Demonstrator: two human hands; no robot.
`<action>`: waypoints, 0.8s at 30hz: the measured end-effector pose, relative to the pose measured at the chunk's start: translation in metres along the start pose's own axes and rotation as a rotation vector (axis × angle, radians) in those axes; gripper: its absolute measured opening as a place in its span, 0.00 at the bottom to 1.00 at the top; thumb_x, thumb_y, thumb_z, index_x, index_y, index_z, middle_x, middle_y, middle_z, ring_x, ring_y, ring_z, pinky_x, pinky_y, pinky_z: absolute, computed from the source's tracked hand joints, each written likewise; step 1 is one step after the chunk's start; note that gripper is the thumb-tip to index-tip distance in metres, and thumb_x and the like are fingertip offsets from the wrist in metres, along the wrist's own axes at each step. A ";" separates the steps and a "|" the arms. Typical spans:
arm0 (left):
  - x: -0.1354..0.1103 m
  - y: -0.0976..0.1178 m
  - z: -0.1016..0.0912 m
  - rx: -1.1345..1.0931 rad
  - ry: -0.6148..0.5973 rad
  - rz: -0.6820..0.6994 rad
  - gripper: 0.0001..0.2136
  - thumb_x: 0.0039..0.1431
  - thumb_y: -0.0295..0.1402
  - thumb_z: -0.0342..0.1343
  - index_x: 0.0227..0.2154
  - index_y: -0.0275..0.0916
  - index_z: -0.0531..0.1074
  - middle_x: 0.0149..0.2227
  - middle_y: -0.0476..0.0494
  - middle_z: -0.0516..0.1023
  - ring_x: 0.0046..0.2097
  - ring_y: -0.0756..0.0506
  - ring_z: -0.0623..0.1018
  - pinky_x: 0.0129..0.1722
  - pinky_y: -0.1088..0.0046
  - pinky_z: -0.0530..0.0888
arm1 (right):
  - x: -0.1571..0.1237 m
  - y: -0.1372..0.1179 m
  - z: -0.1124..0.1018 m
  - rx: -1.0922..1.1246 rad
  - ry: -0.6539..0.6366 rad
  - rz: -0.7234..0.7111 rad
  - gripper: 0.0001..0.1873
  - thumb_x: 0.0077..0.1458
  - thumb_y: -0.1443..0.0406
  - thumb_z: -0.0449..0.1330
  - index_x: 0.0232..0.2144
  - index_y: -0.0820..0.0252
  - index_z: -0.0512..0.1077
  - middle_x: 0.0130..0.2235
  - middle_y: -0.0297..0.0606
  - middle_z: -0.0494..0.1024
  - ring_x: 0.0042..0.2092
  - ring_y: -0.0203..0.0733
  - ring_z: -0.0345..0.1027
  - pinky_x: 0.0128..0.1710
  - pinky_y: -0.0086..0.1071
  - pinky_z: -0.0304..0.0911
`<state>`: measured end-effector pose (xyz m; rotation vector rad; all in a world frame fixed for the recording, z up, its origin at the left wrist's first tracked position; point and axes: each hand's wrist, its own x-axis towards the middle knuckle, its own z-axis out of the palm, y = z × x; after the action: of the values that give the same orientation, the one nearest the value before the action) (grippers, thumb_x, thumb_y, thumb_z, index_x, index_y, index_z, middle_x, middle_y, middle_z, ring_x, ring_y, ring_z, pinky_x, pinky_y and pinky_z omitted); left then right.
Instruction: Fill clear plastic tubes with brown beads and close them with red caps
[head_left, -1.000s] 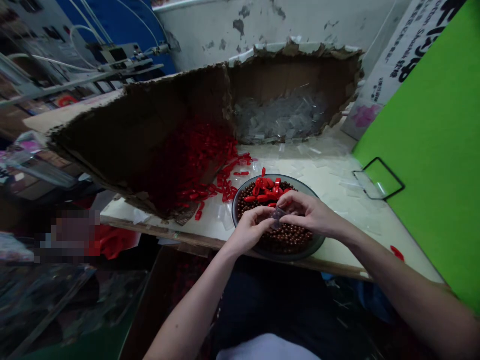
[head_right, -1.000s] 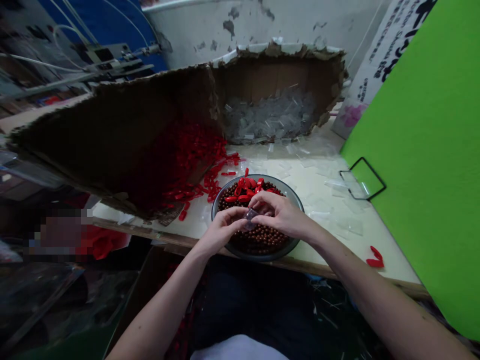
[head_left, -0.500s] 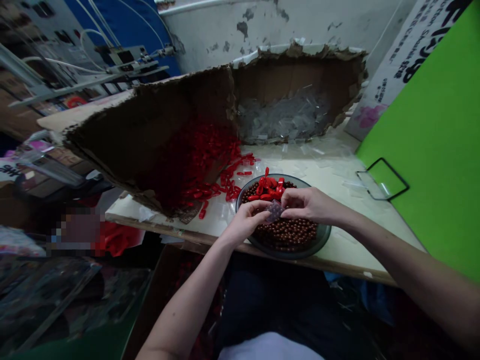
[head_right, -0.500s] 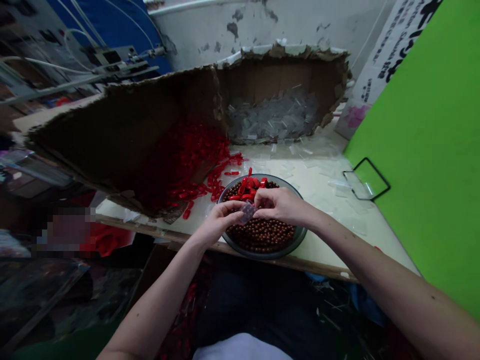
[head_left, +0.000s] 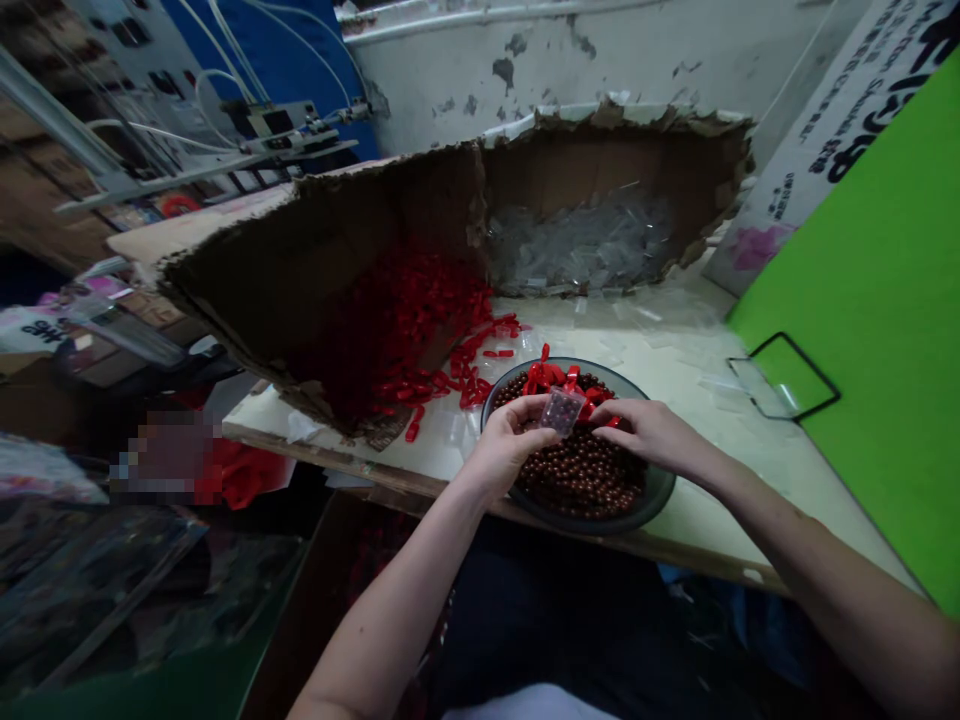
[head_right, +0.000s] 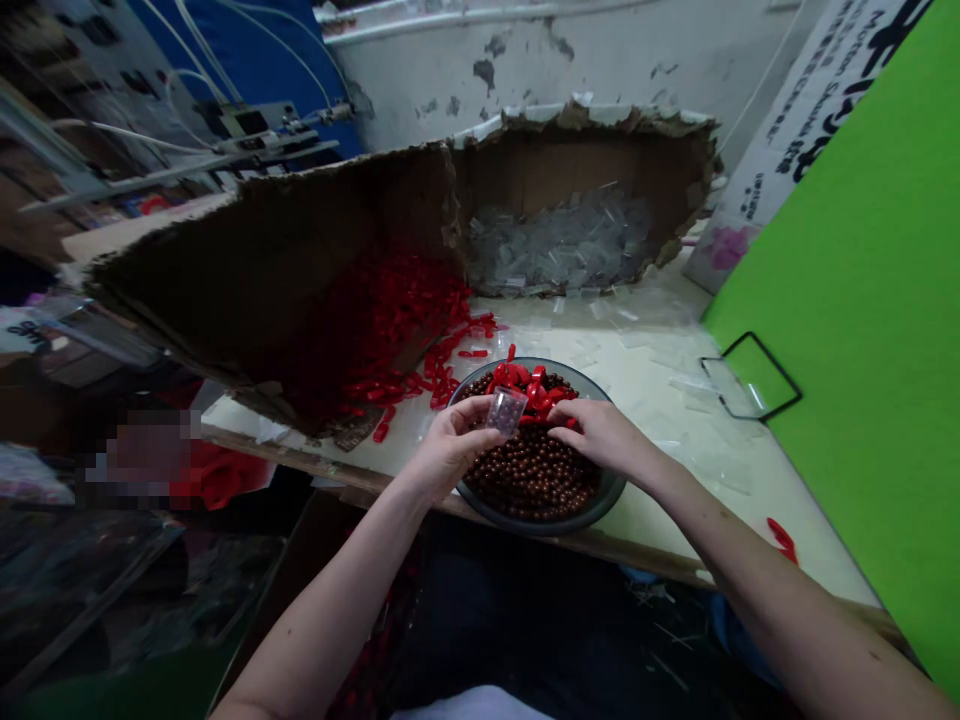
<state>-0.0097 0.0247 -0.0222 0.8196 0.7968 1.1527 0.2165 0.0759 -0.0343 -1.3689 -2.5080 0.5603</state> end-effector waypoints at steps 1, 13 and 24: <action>0.000 0.000 0.001 -0.002 0.004 0.000 0.19 0.39 0.24 0.66 0.39 0.38 0.76 0.38 0.46 0.79 0.40 0.49 0.76 0.45 0.71 0.70 | 0.001 0.004 0.002 -0.062 0.013 0.019 0.09 0.57 0.62 0.56 0.39 0.57 0.73 0.40 0.39 0.78 0.42 0.45 0.72 0.43 0.36 0.64; 0.000 -0.002 -0.009 -0.099 0.100 0.002 0.12 0.43 0.30 0.66 0.33 0.36 0.72 0.36 0.47 0.78 0.35 0.51 0.77 0.38 0.73 0.73 | 0.007 0.023 0.012 -0.191 0.053 0.129 0.07 0.54 0.67 0.56 0.36 0.59 0.72 0.37 0.39 0.77 0.38 0.42 0.72 0.39 0.33 0.64; 0.004 -0.017 -0.010 -0.028 0.050 -0.017 0.14 0.50 0.36 0.63 0.35 0.37 0.65 0.34 0.45 0.79 0.34 0.47 0.80 0.34 0.73 0.74 | -0.010 0.012 -0.002 0.611 0.195 0.306 0.13 0.51 0.59 0.60 0.38 0.59 0.73 0.36 0.38 0.79 0.36 0.41 0.72 0.38 0.35 0.67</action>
<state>-0.0096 0.0264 -0.0420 0.7624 0.8252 1.1706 0.2314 0.0736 -0.0375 -1.4592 -1.7628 1.0823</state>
